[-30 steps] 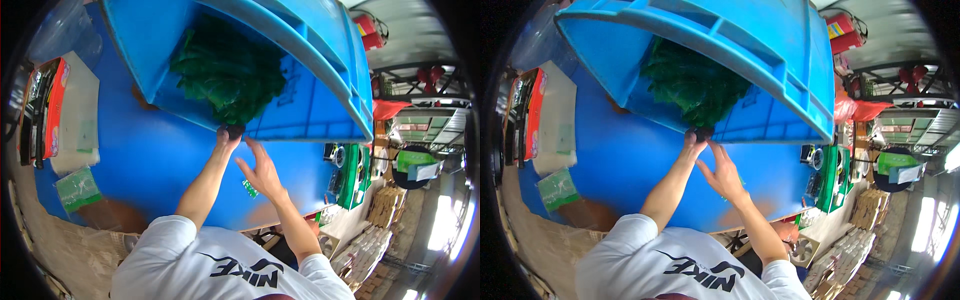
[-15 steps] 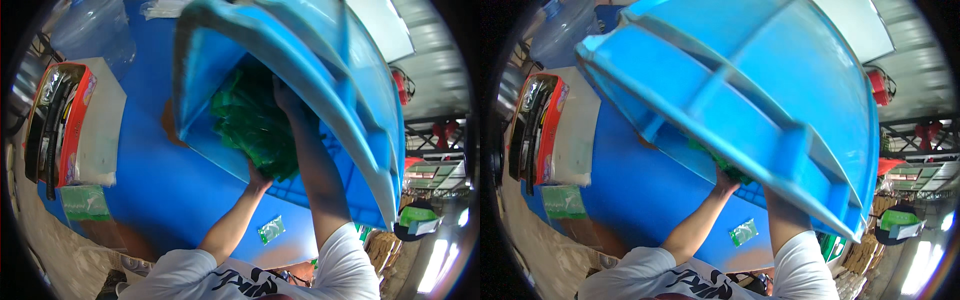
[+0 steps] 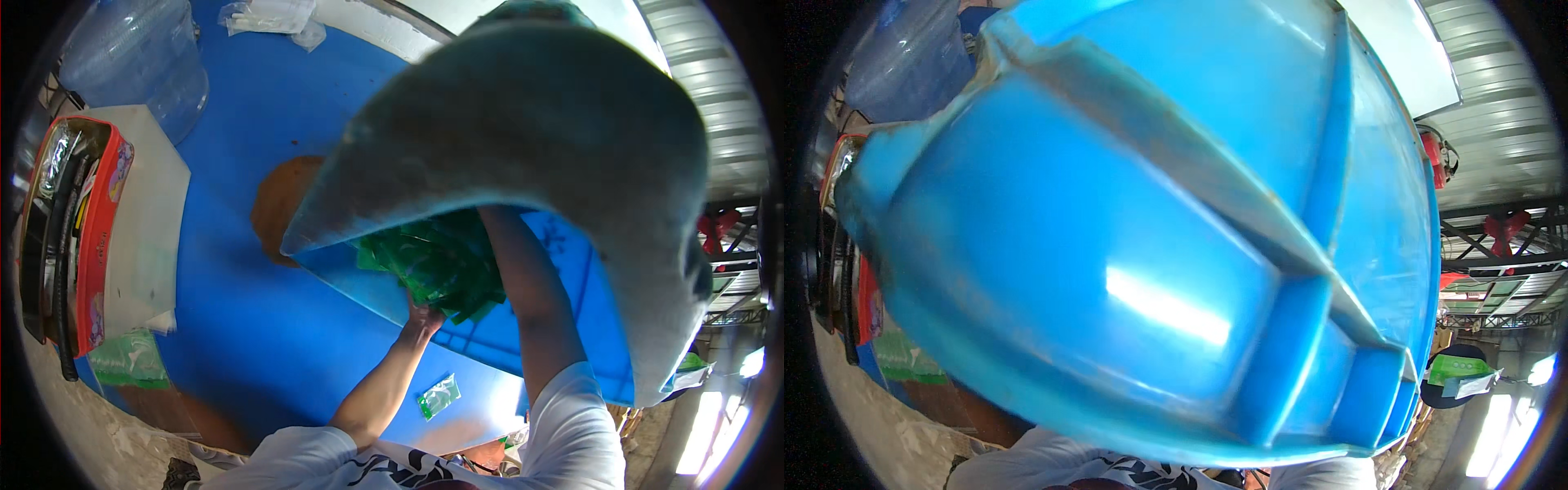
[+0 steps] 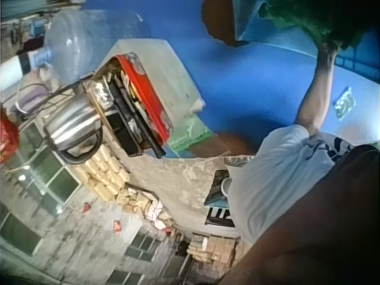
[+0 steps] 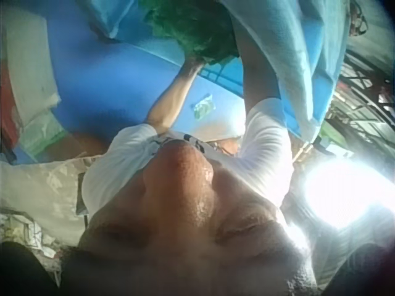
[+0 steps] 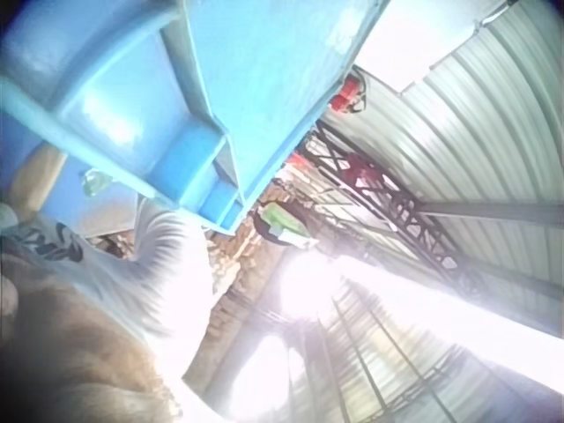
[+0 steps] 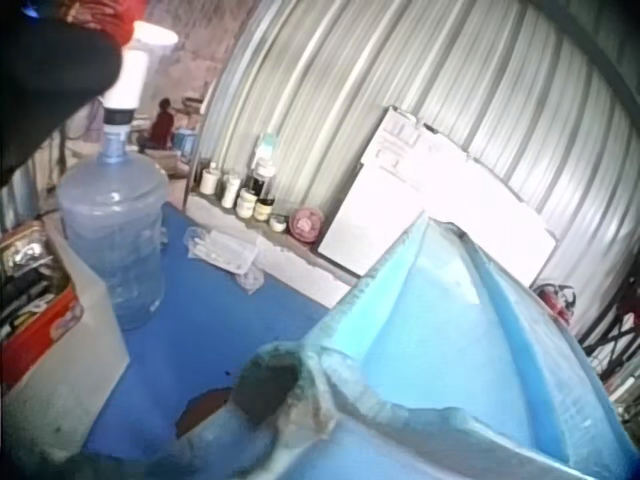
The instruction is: The recorder sorts green plastic packets from a blue crate and packs them into a large clear plastic bag.
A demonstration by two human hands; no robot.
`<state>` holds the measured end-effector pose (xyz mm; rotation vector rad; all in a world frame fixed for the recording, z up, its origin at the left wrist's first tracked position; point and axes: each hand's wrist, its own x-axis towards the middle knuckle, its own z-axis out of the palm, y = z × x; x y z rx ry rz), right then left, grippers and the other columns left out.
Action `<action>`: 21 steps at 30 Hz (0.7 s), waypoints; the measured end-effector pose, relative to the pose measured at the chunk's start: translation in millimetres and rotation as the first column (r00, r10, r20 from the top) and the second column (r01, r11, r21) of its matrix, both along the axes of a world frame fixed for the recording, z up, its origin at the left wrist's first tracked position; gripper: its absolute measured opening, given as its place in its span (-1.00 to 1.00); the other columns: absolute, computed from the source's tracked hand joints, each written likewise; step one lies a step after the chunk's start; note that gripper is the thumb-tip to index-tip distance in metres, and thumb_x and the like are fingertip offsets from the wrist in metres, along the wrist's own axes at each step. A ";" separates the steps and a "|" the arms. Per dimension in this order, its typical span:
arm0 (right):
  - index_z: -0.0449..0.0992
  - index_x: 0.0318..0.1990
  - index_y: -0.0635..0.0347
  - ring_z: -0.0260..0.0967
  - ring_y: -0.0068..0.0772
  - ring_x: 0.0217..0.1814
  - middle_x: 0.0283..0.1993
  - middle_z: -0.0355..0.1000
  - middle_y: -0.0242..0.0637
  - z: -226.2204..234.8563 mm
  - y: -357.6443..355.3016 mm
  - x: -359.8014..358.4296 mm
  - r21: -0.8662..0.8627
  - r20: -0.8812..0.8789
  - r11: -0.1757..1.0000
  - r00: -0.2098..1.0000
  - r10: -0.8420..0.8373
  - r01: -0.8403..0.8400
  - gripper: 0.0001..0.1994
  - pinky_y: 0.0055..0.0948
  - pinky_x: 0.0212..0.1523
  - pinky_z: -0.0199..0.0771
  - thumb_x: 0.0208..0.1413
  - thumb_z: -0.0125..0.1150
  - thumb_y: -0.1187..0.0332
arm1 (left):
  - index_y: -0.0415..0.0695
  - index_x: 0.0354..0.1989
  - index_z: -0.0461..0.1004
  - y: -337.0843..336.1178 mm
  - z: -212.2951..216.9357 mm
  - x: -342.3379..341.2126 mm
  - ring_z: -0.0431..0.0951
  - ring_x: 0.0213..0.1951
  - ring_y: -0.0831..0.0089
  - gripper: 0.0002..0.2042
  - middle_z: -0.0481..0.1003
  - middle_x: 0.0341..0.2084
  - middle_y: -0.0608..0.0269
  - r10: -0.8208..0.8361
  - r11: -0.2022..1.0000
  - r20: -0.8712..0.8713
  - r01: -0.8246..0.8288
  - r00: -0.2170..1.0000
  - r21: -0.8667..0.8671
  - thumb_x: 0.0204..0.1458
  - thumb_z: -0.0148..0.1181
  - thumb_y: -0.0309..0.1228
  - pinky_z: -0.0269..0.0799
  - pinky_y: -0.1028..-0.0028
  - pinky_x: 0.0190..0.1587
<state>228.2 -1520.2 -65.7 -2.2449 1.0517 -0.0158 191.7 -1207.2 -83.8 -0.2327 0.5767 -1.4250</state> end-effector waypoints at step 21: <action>0.19 0.39 0.15 0.09 -0.05 0.46 0.40 0.19 0.02 -18.2 175.3 -50.2 0.266 0.062 0.959 0.990 -0.123 0.102 -0.09 -0.03 0.44 0.04 0.06 0.12 -0.34 | -0.09 0.21 0.41 88.0 -3.9 47.0 0.39 0.19 -0.05 -0.48 0.44 0.17 0.03 0.005 0.986 0.164 0.022 0.986 -0.165 0.20 0.03 -0.01 0.25 -0.13 0.27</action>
